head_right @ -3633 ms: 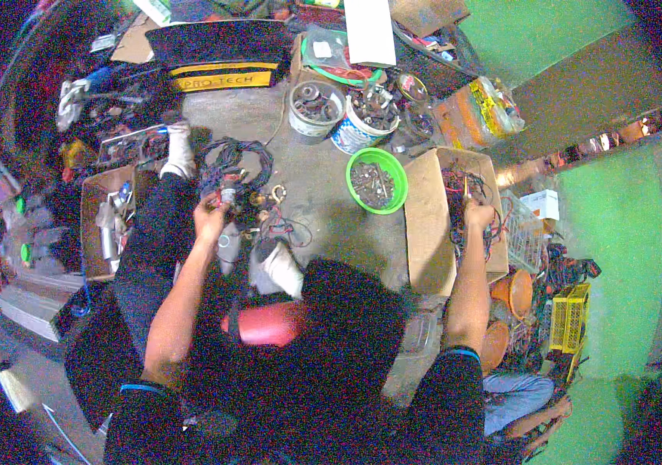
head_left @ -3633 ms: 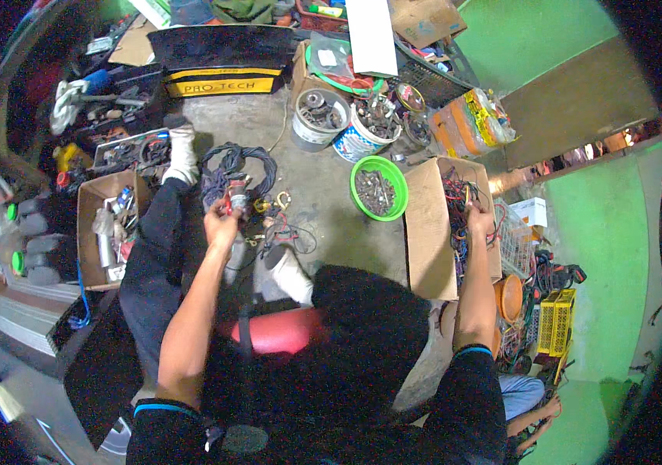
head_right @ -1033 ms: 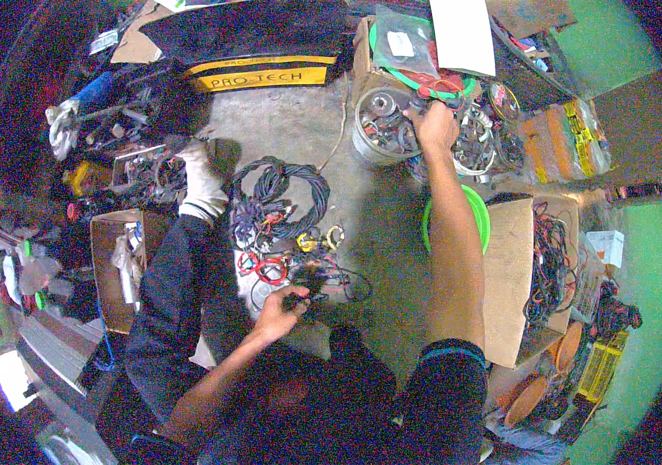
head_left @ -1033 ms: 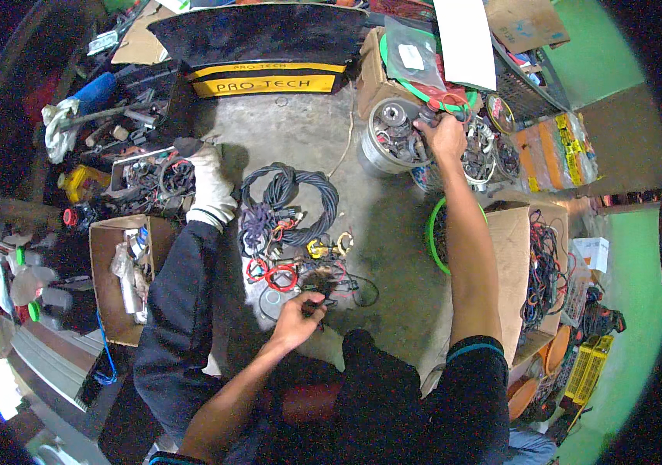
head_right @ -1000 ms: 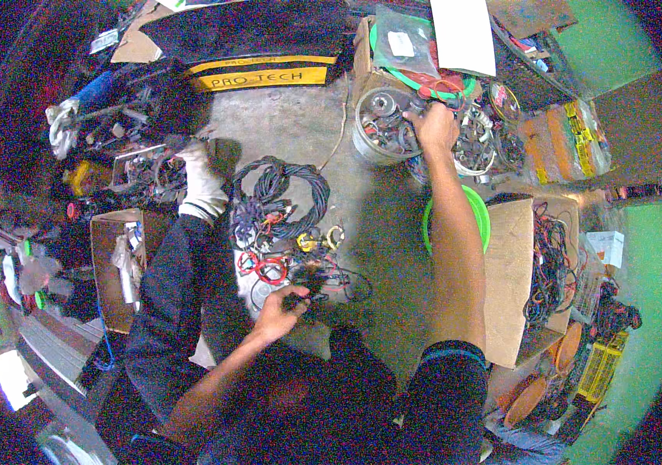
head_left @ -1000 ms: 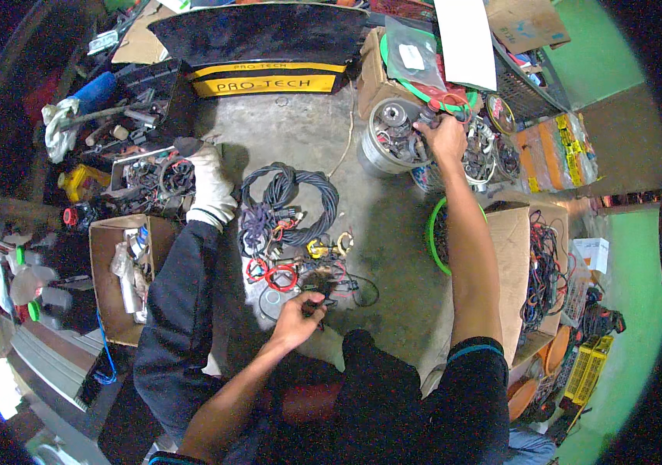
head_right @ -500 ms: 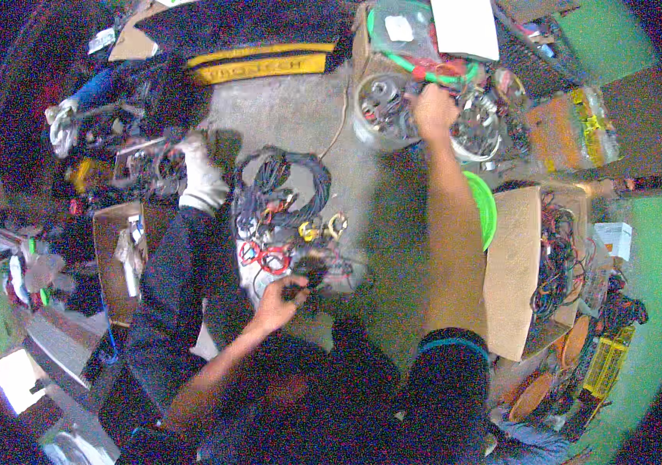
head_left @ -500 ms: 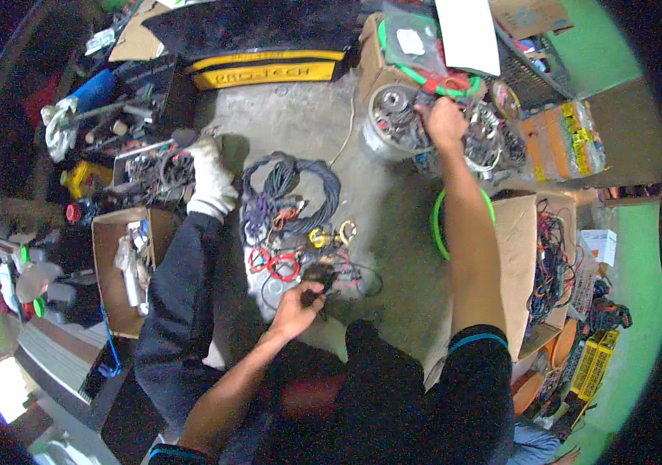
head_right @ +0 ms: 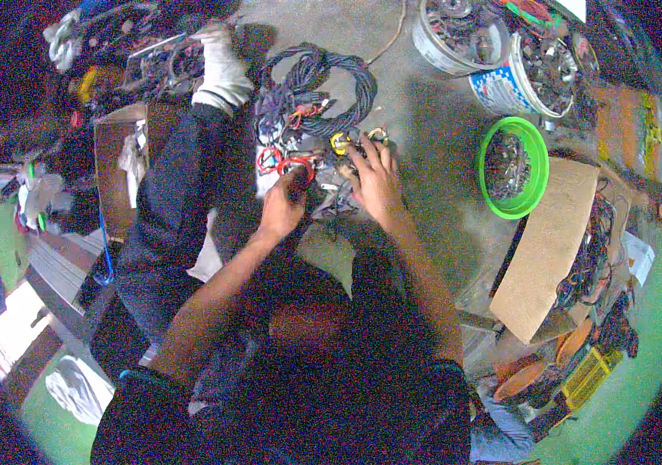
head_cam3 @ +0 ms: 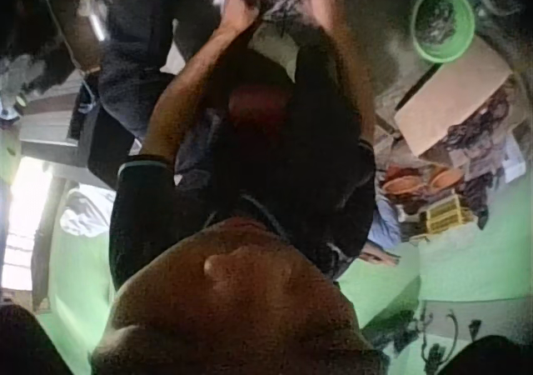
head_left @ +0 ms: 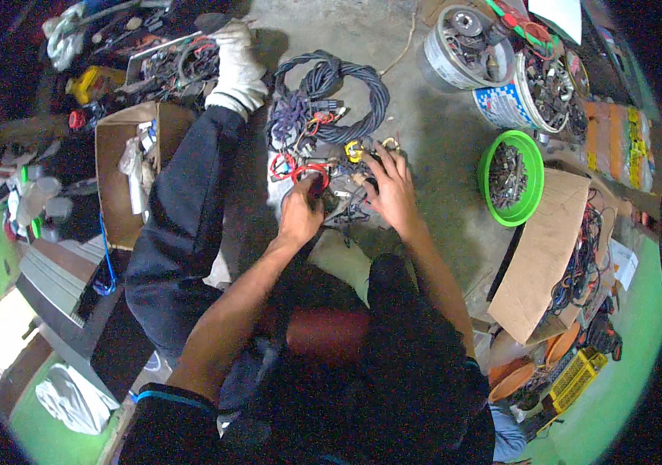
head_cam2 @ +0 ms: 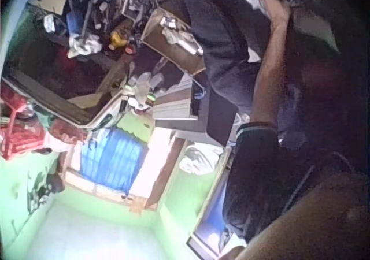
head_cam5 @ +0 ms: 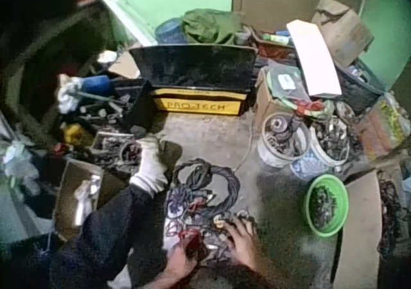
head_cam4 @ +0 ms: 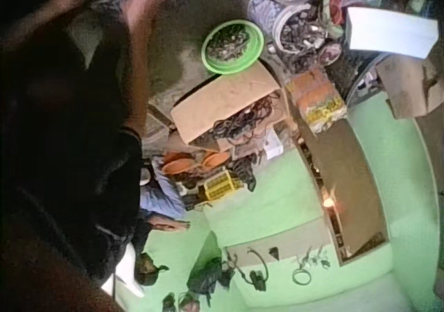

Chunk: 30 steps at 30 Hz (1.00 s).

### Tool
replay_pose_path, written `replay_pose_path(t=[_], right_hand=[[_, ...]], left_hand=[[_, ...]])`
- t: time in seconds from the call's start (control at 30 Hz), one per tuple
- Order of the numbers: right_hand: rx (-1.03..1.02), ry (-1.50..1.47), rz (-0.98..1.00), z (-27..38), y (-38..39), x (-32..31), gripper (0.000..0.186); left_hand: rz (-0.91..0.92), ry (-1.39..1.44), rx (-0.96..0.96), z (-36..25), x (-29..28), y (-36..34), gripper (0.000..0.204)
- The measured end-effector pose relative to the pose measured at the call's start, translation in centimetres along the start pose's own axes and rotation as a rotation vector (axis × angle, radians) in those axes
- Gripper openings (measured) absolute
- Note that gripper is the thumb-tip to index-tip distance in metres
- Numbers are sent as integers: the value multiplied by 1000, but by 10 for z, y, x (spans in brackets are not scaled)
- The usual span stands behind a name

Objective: The person sits on the floor in a cluttered workshop and handles various electronic components. They connect wires to a black power adapter, test connections, and manipulate small circuit parts and connectors with their hands.

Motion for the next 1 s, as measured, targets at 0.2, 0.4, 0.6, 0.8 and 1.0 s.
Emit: replay_pose_path(t=[0.2, 0.4, 0.6, 0.8, 1.0], right_hand=[[20, -94, -96, -7, -5, 0, 24], [442, -665, 123, 18, 2, -25, 26], [144, -508, 49, 41, -12, -53, 33], [605, -885, 115, 28, 4, -48, 31], [528, -1024, -55, 33, -10, -78, 34]], left_hand=[[-7, 78, -223, -2, -5, -6, 38], [68, 407, -244, -61, -11, -22, 31], [56, 848, -464, -68, -10, -22, 24], [-10, 999, -507, -76, -24, -28, 24], [27, 1018, -376, -95, -37, -35, 23]])
Point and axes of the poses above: each hand's wrist, its own y-axis away from the middle knuckle, its own x-axis out of the palm, z = x × y, the point moved 7 cm from there along -y, towards the middle knuckle, and after that the axes turned 7 degrees about -z, right-handed, at the moved point
